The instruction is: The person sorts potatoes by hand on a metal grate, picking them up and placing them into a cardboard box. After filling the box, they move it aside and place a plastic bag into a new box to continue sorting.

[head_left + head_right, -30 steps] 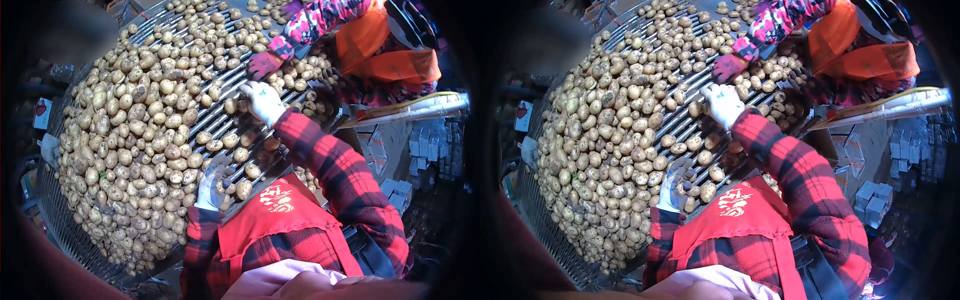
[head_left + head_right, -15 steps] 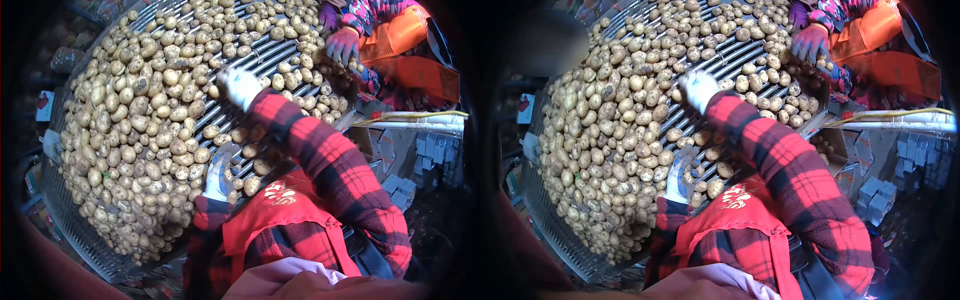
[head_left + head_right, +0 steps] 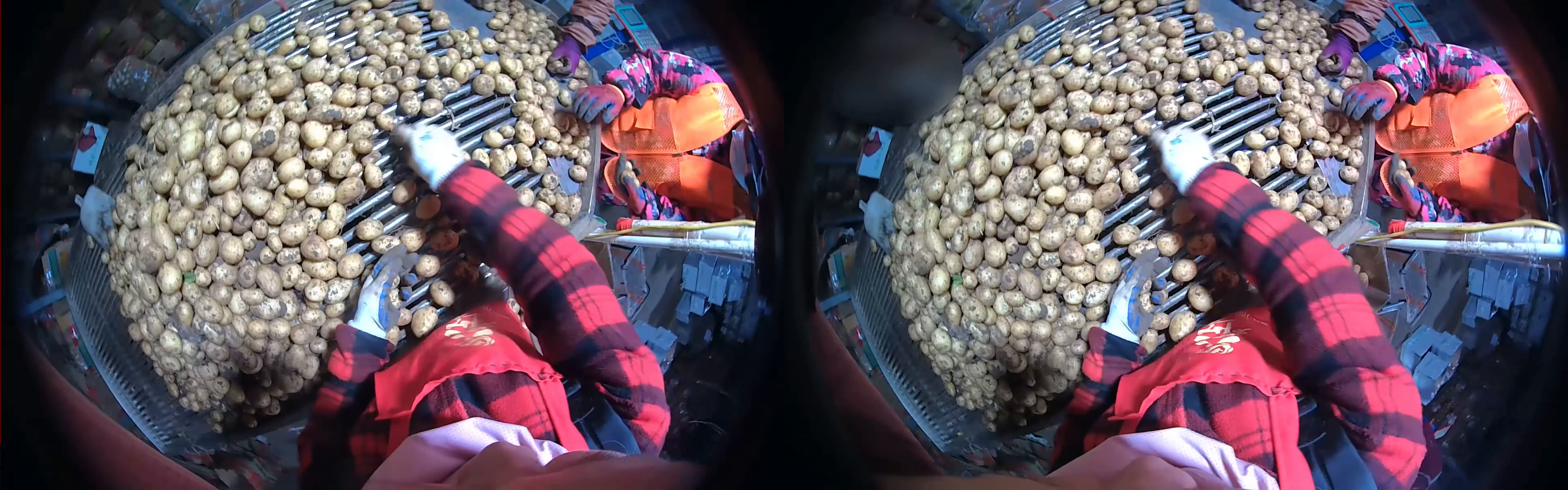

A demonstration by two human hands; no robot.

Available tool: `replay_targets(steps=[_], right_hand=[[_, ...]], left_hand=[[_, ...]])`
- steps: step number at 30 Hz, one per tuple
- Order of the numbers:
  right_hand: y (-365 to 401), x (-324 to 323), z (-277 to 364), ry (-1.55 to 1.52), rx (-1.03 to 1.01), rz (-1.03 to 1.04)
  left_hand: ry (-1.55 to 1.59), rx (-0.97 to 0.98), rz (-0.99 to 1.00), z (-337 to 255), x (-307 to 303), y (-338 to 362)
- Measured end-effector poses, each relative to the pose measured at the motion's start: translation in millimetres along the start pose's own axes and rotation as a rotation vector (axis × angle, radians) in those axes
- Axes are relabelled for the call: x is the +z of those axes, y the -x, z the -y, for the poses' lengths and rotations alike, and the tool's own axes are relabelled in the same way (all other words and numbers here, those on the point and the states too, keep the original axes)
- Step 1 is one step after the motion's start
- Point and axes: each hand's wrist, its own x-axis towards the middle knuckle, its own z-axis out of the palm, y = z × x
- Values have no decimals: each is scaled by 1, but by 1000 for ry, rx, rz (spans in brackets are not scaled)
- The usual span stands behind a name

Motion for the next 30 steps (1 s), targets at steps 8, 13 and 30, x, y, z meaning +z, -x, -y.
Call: replay_targets(steps=[8, 13, 30], right_hand=[[52, -16, 15, -575, -152, 39], [105, -79, -29, -643, -72, 230], [76, -51, -75, -701, 2, 161]], left_hand=[[758, -249, -116, -24, 9, -38], [658, -151, 146, 1, 3, -53], [1222, -189, 101, -20, 16, -51]])
